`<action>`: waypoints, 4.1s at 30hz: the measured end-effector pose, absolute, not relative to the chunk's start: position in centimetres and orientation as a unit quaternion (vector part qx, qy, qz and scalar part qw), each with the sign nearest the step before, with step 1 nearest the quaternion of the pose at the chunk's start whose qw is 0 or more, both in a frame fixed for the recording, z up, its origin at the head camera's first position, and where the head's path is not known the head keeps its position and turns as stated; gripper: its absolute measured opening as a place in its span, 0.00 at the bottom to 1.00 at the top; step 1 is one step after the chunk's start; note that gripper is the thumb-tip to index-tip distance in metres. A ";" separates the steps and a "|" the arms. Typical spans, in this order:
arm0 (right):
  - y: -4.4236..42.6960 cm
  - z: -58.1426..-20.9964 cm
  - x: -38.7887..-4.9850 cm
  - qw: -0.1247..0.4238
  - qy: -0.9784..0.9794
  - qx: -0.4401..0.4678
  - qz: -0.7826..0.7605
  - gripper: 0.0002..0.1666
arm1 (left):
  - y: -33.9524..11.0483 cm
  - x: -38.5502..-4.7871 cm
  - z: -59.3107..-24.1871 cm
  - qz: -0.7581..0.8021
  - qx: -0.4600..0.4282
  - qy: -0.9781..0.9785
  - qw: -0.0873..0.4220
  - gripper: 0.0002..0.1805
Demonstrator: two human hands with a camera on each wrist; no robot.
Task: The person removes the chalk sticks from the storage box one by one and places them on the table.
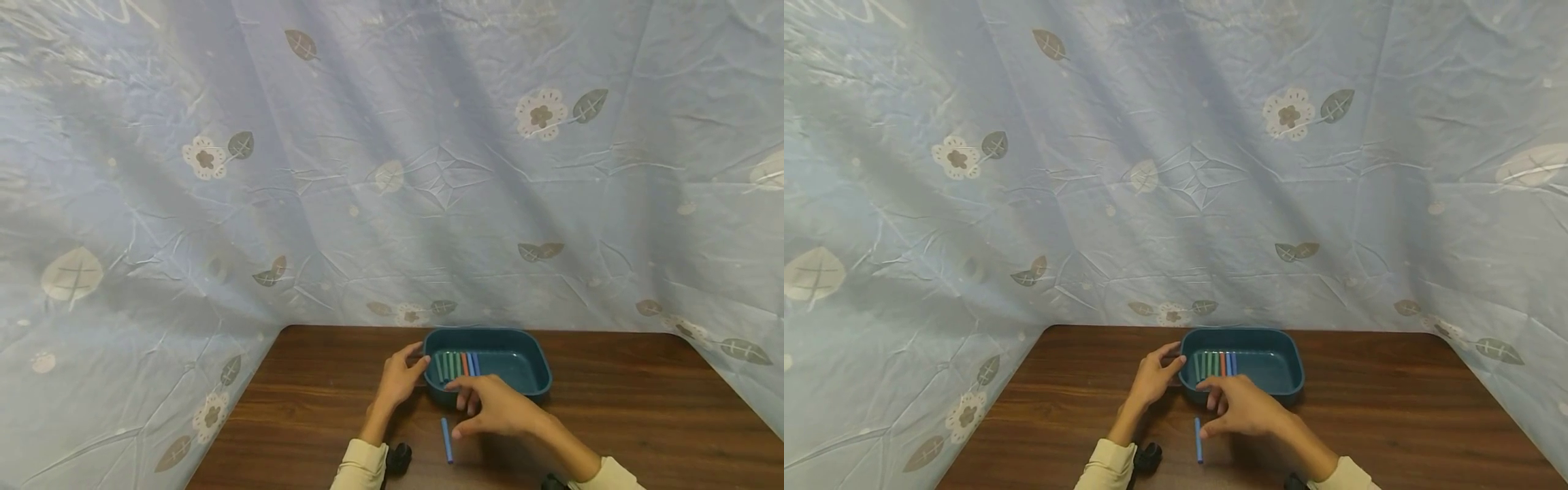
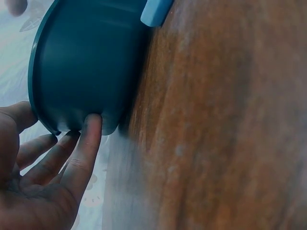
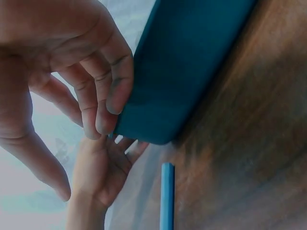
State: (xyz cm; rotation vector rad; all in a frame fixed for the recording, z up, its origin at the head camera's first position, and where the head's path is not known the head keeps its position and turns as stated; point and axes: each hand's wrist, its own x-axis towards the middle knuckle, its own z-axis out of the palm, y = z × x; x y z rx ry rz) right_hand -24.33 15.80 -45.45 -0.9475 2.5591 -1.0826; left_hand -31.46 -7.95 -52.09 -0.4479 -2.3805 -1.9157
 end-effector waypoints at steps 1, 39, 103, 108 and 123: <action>15.9 -45.3 -24.5 0.098 0.869 -0.320 -0.365 0.46 | -7.9 -31.5 -52.1 -0.619 -0.146 -0.772 0.027 0.27; 20.8 -47.1 -32.1 0.061 0.896 -0.246 -0.365 0.48 | -8.0 -31.5 -52.2 -0.627 -0.151 -0.764 0.032 0.27; 21.7 -50.7 -35.4 0.108 0.906 -0.207 -0.355 0.47 | -8.2 -31.7 -52.3 -0.596 -0.144 -0.790 0.020 0.27; 21.8 -50.1 -35.1 0.095 0.906 -0.219 -0.349 0.47 | -8.2 -31.8 -52.3 -0.595 -0.146 -0.790 0.024 0.27; 20.4 -46.3 -33.2 0.047 0.896 -0.269 -0.349 0.47 | -8.3 -31.5 -52.0 -0.604 -0.145 -0.783 0.018 0.27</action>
